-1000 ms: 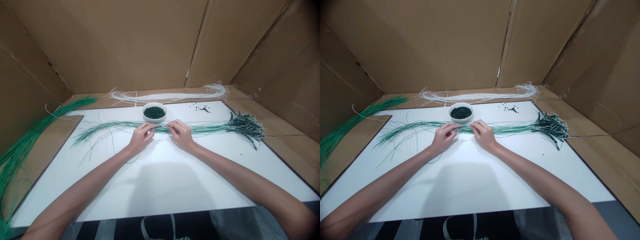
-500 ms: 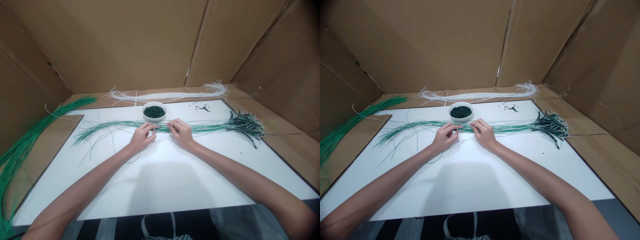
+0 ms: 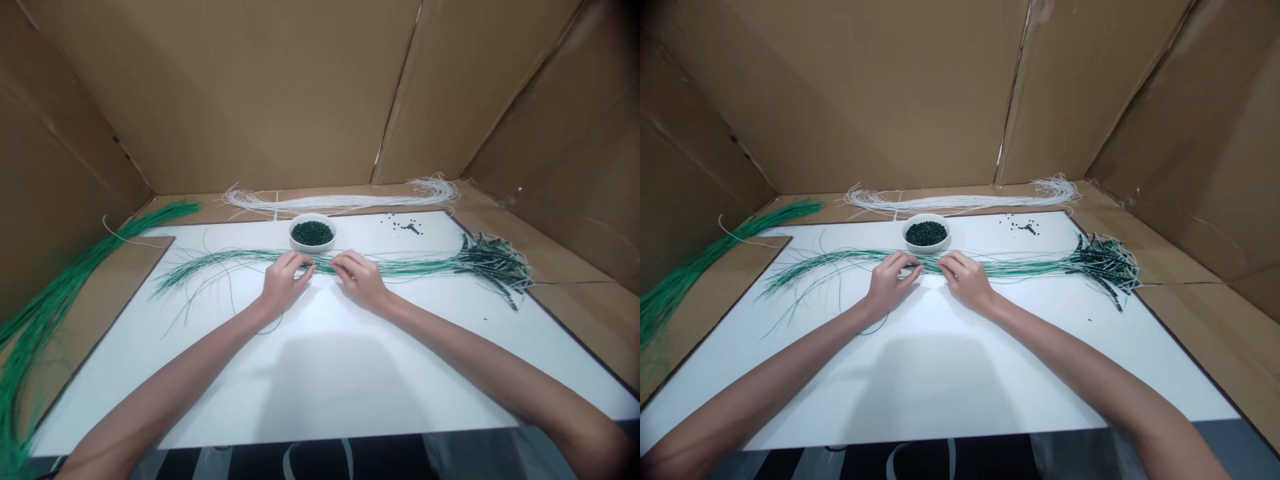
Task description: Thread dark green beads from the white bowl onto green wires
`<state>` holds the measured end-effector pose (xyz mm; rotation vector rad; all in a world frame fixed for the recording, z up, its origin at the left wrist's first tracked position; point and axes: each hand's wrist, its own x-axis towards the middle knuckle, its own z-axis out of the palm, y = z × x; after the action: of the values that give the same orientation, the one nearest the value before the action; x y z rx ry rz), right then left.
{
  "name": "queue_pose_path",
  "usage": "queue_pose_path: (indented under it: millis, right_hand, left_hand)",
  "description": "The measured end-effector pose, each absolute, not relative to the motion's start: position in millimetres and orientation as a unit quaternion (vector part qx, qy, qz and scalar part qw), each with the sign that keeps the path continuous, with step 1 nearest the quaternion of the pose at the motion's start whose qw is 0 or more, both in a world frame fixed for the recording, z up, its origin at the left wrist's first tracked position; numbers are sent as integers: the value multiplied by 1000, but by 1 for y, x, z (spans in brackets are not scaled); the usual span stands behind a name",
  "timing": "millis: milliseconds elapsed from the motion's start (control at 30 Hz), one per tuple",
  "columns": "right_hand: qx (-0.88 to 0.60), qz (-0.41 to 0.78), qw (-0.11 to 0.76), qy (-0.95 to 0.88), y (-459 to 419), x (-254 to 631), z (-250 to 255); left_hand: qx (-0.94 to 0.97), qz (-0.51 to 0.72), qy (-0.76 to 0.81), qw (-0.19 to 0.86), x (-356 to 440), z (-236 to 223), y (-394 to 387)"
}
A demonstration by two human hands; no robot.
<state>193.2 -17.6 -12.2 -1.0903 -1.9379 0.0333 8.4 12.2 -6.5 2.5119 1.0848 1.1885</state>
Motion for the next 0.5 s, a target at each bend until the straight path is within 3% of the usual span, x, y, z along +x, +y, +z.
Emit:
queue_pose_path:
  millis: [167, 367, 500]
  right_hand:
    - [-442, 2, 423, -791, -13, 189, -4]
    - [-418, 15, 417, -807, -4, 185, 5]
    - [-410, 68, 368, -832, 4, 186, 21]
  left_hand:
    - [846, 404, 347, 39, 8, -9, 15]
    - [835, 437, 324, 78, 6, -12, 17]
    - [817, 442, 353, 112, 6, -14, 18]
